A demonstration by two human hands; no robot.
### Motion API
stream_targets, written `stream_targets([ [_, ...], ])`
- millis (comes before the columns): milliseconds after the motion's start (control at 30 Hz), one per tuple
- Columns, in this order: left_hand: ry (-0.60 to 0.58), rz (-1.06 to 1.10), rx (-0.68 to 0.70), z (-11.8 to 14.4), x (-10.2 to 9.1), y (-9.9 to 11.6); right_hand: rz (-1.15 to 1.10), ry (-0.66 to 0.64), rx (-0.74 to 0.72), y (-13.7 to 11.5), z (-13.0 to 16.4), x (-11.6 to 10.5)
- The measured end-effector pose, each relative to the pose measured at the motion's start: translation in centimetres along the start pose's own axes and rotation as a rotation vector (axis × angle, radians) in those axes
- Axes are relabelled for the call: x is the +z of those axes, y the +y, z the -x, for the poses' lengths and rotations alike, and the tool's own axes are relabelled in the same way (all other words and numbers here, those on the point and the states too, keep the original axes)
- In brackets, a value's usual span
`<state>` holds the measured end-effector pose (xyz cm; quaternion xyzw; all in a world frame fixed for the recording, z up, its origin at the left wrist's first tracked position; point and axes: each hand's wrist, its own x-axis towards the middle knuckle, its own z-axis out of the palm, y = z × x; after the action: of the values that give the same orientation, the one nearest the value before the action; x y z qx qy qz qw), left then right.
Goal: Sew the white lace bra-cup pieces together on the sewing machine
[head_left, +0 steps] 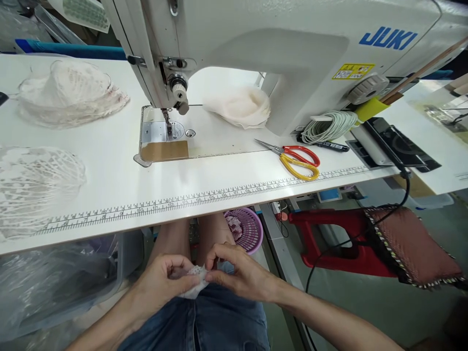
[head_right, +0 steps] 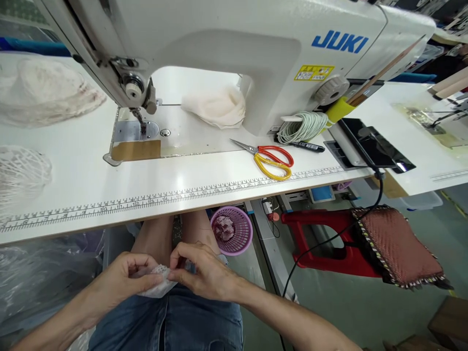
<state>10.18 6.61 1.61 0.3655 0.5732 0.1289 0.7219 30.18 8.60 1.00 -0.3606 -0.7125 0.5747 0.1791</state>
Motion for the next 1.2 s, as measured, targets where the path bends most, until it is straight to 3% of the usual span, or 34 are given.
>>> stream_targets([
  [300, 0.048, 0.047, -0.018, -0.19, 0.3, -0.2, -0.023, 0.022, -0.043, -0.08, 0.31, 0.18],
  [700, 0.018, -0.035, -0.024, 0.05, 0.34, 0.32, -0.262, -0.022, 0.217, -0.06, -0.12, -0.06],
  [1200, 0.025, -0.058, -0.039, 0.17, 0.14, -0.26, -0.337, -0.038, 0.244, 0.33, -0.35, 0.34],
])
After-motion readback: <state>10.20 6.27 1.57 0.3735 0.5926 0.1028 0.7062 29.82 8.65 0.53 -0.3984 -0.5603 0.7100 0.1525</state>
